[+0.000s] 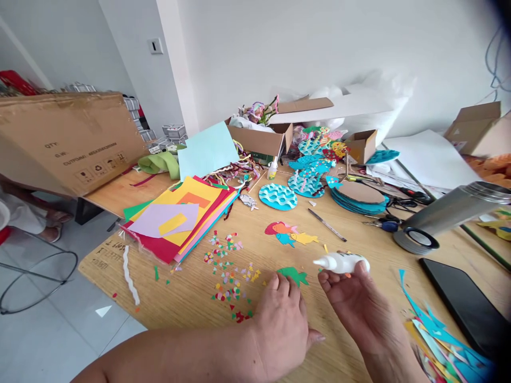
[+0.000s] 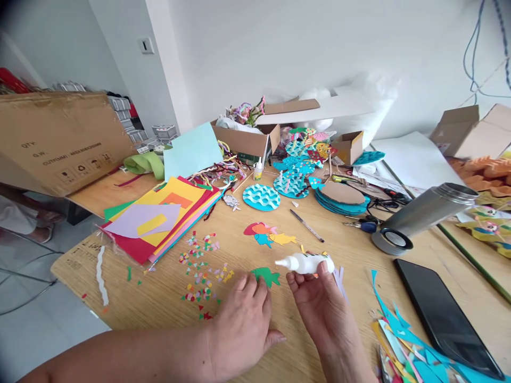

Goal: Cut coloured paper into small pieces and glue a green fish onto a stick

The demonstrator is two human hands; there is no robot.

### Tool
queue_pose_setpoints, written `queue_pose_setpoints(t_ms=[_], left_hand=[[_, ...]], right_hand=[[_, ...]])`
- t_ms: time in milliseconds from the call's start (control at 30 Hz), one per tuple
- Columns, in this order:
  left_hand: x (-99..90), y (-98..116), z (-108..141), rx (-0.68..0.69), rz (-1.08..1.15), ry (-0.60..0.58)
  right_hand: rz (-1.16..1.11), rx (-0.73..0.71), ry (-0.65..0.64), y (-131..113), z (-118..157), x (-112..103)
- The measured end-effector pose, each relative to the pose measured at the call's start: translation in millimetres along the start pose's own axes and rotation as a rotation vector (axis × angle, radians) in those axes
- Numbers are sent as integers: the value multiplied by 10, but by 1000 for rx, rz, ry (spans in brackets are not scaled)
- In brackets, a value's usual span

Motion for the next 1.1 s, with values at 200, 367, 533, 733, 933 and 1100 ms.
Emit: queue_pose_setpoints(t_ms=[200,367,533,733,933,1100], left_hand=[[-23,-18,-6,3,-61,28],[-29,-31,39,11,-57,92],[37,-65,82,4,17,152],[51,-115,86,16,90,195],[14,-121,88,31,82,203],[-2,-96,96,15,64,237]], right_hand=[[-2,71,1,80,-29,63],[140,87,-38,160,-99,224],[254,14,-84,249,-170,229],[541,-132,-20,195,-223,44],[879,-186,117,185,-229,-71],[939,-203,141,179,-199,-1]])
Point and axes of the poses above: each hand's wrist, its own z-axis away from the middle knuckle, its own x-axis out of the palm, y = z × x, the point moved 5 cm from there along -z, towards the middle knuckle, and after that the axes turned 5 degrees about -y, right-handed, at the moved point
